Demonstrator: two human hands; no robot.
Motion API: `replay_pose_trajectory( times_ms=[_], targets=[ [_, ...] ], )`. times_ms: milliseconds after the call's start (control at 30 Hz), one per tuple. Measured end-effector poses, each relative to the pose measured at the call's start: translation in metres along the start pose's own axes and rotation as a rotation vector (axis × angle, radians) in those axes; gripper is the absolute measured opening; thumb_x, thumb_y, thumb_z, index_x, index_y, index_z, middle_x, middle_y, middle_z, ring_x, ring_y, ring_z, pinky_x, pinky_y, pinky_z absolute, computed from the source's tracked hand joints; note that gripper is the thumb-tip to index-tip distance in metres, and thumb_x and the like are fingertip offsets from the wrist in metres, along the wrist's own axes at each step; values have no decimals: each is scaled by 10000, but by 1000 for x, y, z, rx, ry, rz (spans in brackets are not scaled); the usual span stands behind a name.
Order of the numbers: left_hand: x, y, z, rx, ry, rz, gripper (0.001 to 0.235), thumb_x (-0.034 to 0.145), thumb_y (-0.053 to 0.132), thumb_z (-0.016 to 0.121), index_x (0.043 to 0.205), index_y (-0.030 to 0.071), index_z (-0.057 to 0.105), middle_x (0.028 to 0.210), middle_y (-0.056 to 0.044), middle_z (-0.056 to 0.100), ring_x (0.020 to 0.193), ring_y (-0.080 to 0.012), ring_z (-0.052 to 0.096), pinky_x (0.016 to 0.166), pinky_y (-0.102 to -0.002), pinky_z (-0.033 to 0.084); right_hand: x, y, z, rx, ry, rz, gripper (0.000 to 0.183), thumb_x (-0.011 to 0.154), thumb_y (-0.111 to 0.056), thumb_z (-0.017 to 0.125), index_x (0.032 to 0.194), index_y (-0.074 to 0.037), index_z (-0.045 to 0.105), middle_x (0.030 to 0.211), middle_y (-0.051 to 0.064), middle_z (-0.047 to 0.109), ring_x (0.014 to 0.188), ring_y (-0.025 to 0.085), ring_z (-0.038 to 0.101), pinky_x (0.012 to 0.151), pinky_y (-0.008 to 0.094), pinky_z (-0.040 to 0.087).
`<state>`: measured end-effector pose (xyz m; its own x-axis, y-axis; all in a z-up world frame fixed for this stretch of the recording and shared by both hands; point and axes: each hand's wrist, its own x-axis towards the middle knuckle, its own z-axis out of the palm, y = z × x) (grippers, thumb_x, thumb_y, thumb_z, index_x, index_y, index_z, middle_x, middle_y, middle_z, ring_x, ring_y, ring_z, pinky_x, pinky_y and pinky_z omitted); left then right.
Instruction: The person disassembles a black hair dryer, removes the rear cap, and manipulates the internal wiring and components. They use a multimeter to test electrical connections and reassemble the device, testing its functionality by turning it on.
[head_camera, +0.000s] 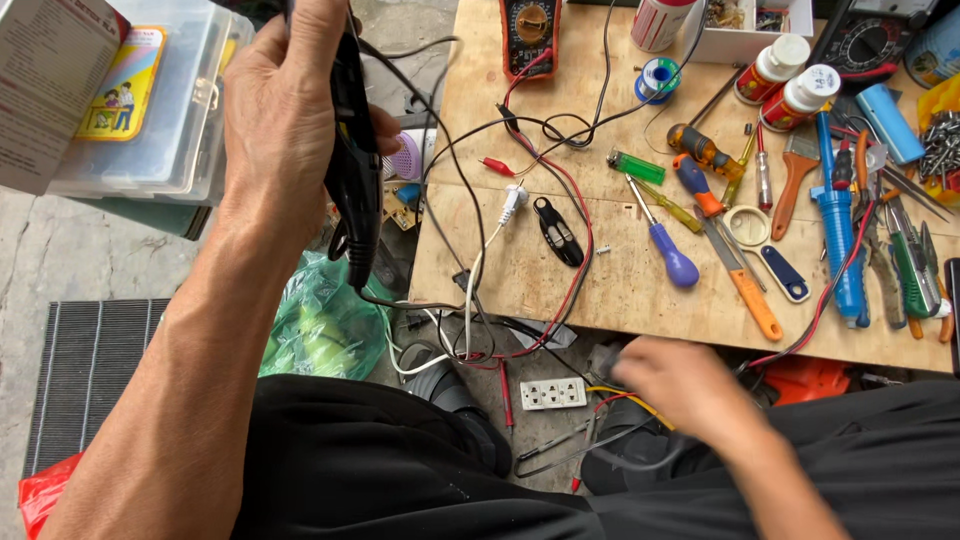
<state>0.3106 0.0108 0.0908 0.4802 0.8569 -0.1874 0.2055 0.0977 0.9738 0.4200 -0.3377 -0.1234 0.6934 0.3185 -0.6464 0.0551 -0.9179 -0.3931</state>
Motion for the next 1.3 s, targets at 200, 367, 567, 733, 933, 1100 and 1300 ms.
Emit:
replay_pose_trajectory(
  times_ms=[200, 367, 567, 733, 933, 1100, 1300],
  targets=[
    [-13, -3, -7, 120, -79, 108, 570, 780, 709, 606, 950, 166, 570, 954, -32, 822, 442, -138, 730, 347, -273, 458, 75, 74, 133, -535, -341, -35, 333, 1067, -379, 604, 919, -86, 664, 1099, 167, 794, 1067, 513, 708, 817, 531, 506],
    [-13, 0, -6, -269, -141, -28, 615, 723, 608, 650, 1051, 89, 685, 776, -72, 677, 468, -158, 647, 419, -315, 568, 86, 78, 140, -443, -342, 27, 365, 1098, -382, 609, 826, -142, 574, 913, 84, 724, 830, 372, 670, 722, 485, 426],
    [-43, 8, 13, -378, -81, -116, 906, 656, 677, 504, 1215, 1, 732, 733, -91, 709, 452, -161, 638, 411, -310, 537, 94, 75, 158, -528, -269, 36, 450, 977, -391, 563, 1191, -62, 782, 1327, 256, 762, 1261, 516, 697, 999, 549, 565],
    [-60, -51, 55, -463, -6, -340, 936, 803, 755, 425, 1456, 127, 662, 1197, -42, 695, 992, -123, 610, 831, -303, 465, 126, 75, 181, -579, -218, -21, 383, 987, -484, 632, 1255, -214, 679, 1324, 83, 735, 1257, 327, 721, 1036, 469, 601],
    [-73, -146, 93, -853, -267, -411, 839, 1046, 756, 393, 1301, 16, 696, 752, -100, 666, 470, -154, 620, 403, -275, 531, 106, 64, 182, -550, -356, 173, 444, 1022, -393, 555, 1403, -206, 684, 1530, 68, 684, 1420, 309, 672, 1149, 443, 559],
    [-75, -169, 100, -917, -323, -426, 827, 1066, 748, 387, 1296, 12, 686, 742, -87, 646, 475, -135, 616, 405, -252, 528, 110, 60, 180, -544, -480, 217, 415, 1106, -442, 538, 1431, -215, 663, 1513, 49, 679, 1399, 304, 665, 1103, 452, 563],
    [-74, -171, 102, -949, -314, -438, 815, 1066, 742, 399, 1293, 8, 671, 730, -84, 626, 465, -135, 606, 386, -264, 523, 110, 73, 194, -552, -371, 164, 435, 1056, -415, 525, 1403, -202, 679, 1475, 104, 706, 1382, 358, 681, 1103, 484, 569]
  ],
)
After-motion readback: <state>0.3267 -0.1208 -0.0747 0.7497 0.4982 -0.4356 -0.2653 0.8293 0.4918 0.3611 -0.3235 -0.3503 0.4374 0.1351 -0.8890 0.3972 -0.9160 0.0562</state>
